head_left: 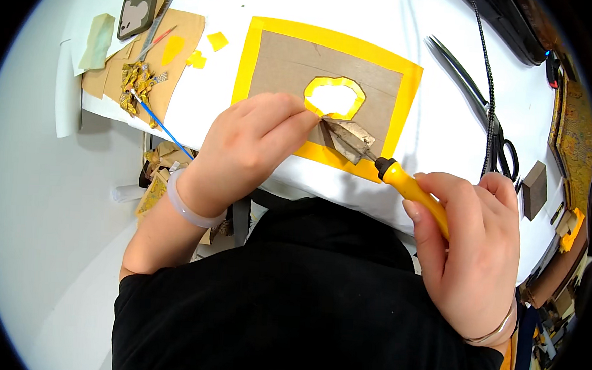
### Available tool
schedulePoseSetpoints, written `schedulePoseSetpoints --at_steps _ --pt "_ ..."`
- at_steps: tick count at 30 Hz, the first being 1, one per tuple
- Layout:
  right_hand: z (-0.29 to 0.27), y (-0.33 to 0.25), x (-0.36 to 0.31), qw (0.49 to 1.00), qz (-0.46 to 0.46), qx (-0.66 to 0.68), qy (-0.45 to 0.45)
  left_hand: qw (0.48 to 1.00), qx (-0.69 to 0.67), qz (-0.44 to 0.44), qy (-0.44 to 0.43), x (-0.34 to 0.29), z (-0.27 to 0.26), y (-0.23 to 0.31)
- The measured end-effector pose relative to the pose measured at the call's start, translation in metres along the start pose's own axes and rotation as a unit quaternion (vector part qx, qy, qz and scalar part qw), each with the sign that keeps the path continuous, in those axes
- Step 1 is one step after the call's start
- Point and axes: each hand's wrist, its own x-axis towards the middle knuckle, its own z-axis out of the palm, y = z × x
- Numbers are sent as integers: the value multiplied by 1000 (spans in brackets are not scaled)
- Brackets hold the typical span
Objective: The person uses a heated soldering iron to carefully cut and refine a heart-shaped opening in a yellow paper or cardstock sheet. They repeatedly adjust the sheet and use the tool to smooth the edges of the cutout.
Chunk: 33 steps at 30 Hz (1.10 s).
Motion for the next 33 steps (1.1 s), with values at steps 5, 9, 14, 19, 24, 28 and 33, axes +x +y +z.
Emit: schedulePoseSetpoints --at_steps 5,9,14,19,24,28,33 --pt "1 -2 2 1000 -10 -4 -4 1000 -1 5 11 1 1 0" --pt "2 -4 3 1000 -7 -14 -8 1000 -7 2 12 1 1 0" --pt "3 -6 4 1000 -2 -21 -14 1000 -12 0 13 1 1 0" --pt "3 -6 5 1000 -6 -25 -13 1000 -16 -1 9 2 1 0" --pt "6 -5 6 999 -23 -27 -5 999 -27 -31 5 2 -1 3" --pt "8 -5 6 999 -31 -40 -7 998 -37 -56 5 -1 -2 5" --pt "10 -7 5 998 -37 -52 -12 990 -70 -124 23 -11 -5 13"
